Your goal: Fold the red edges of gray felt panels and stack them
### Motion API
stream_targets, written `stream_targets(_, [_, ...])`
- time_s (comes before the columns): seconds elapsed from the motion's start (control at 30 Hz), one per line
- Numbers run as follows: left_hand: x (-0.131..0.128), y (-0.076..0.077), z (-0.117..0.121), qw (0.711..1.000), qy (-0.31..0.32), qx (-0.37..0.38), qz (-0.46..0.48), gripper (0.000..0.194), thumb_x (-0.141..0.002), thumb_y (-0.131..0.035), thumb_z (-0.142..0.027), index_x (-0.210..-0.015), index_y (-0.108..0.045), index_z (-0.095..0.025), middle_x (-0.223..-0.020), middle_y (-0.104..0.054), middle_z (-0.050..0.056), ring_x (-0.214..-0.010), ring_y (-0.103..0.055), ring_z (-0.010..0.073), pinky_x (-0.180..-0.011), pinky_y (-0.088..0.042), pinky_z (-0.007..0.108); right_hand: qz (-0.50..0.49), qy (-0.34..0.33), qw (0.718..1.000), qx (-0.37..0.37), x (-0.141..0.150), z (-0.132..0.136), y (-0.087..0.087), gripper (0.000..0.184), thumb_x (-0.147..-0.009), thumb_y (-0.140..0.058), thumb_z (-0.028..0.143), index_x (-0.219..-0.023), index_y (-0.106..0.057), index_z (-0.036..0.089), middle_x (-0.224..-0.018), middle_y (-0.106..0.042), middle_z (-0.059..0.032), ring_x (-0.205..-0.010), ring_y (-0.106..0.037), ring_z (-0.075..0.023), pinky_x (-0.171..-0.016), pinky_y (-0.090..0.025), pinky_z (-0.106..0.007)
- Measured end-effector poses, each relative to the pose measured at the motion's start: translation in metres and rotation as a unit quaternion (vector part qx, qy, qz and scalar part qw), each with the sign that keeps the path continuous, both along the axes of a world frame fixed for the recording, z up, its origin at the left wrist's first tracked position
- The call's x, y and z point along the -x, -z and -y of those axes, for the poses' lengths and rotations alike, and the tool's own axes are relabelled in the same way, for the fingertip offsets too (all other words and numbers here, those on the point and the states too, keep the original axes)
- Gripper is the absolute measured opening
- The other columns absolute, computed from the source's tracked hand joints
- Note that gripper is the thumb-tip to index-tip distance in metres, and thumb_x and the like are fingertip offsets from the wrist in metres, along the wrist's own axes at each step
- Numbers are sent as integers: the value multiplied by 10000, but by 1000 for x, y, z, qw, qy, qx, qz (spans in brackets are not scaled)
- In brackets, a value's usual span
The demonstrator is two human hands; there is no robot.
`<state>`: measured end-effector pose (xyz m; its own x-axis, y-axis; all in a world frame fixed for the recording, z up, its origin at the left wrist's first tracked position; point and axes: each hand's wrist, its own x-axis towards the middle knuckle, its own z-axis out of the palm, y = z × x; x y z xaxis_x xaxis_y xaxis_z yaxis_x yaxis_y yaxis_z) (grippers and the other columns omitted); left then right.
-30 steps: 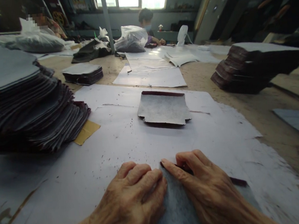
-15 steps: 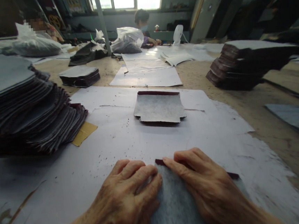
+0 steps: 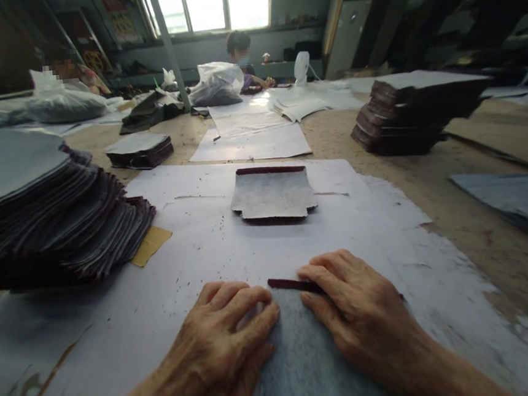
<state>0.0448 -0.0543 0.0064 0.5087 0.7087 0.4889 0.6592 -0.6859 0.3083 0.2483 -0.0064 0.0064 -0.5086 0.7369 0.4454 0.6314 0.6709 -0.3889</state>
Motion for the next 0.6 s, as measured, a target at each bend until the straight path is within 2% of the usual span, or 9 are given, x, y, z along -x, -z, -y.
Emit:
stream_targets(0.1, [4,-3,4,999,0,39,4,318,-812,-455,-109,-1113,-539,-166,-1116,-520,96,-984,-505,203,-805,-474,374,14,10,999,37,2,-1,-1,87,-779,-504,122,-820,-577,146,-786,-536,-62,-777,-479,-203,-691,-419,-369])
stream_targets(0.2, [11,-4,5,997,-36,42,45,356,-828,-442,-118,-1174,-500,-175,-1189,-457,105,-1056,-487,199,-854,-480,364,7,17,998,57,4,-2,-4,60,-757,-522,104,-765,-548,157,-765,-526,-46,-752,-475,-183,-666,-409,-328])
stream_targets(0.27, [13,-4,0,996,-62,38,57,382,-839,-450,-157,-1220,-460,-183,-1191,-460,104,-1074,-484,200,-877,-474,366,0,12,999,45,4,-1,-5,80,-747,-519,83,-729,-531,160,-748,-521,-40,-734,-470,-172,-645,-397,-303])
stream_targets(0.33, [10,-3,-9,997,-61,23,44,414,-839,-471,-193,-1250,-425,-180,-1164,-494,103,-1060,-497,205,-870,-477,366,-14,-9,1000,16,5,0,-5,106,-751,-499,65,-702,-513,158,-732,-521,-41,-719,-465,-166,-632,-387,-292])
stream_targets(0.4, [2,-2,-20,999,-28,3,23,378,-839,-472,-201,-1215,-451,-168,-1065,-561,93,-958,-546,194,-793,-499,346,-37,-36,999,-11,6,1,-2,120,-759,-474,54,-696,-500,153,-715,-524,-41,-704,-468,-161,-621,-384,-282])
stream_targets(0.47, [-8,0,-31,1000,12,-18,9,250,-847,-431,-183,-1071,-543,-171,-843,-612,54,-753,-579,167,-649,-492,304,-57,-55,996,-30,6,1,2,122,-776,-453,53,-716,-508,145,-701,-533,-41,-694,-479,-156,-616,-387,-272])
stream_targets(0.53, [-18,1,-39,998,24,-54,6,219,-849,-376,-156,-875,-593,-175,-633,-570,16,-571,-540,145,-546,-435,277,-48,-61,996,-38,4,-1,4,133,-793,-446,60,-725,-529,139,-695,-546,-39,-681,-490,-151,-610,-388,-263])
stream_targets(0.6, [-22,1,-42,996,16,-89,-3,251,-840,-353,-135,-758,-587,-173,-553,-527,5,-508,-507,138,-512,-393,268,-9,-62,998,-25,2,-2,3,152,-801,-468,76,-688,-543,145,-680,-556,-27,-664,-497,-139,-607,-383,-250])
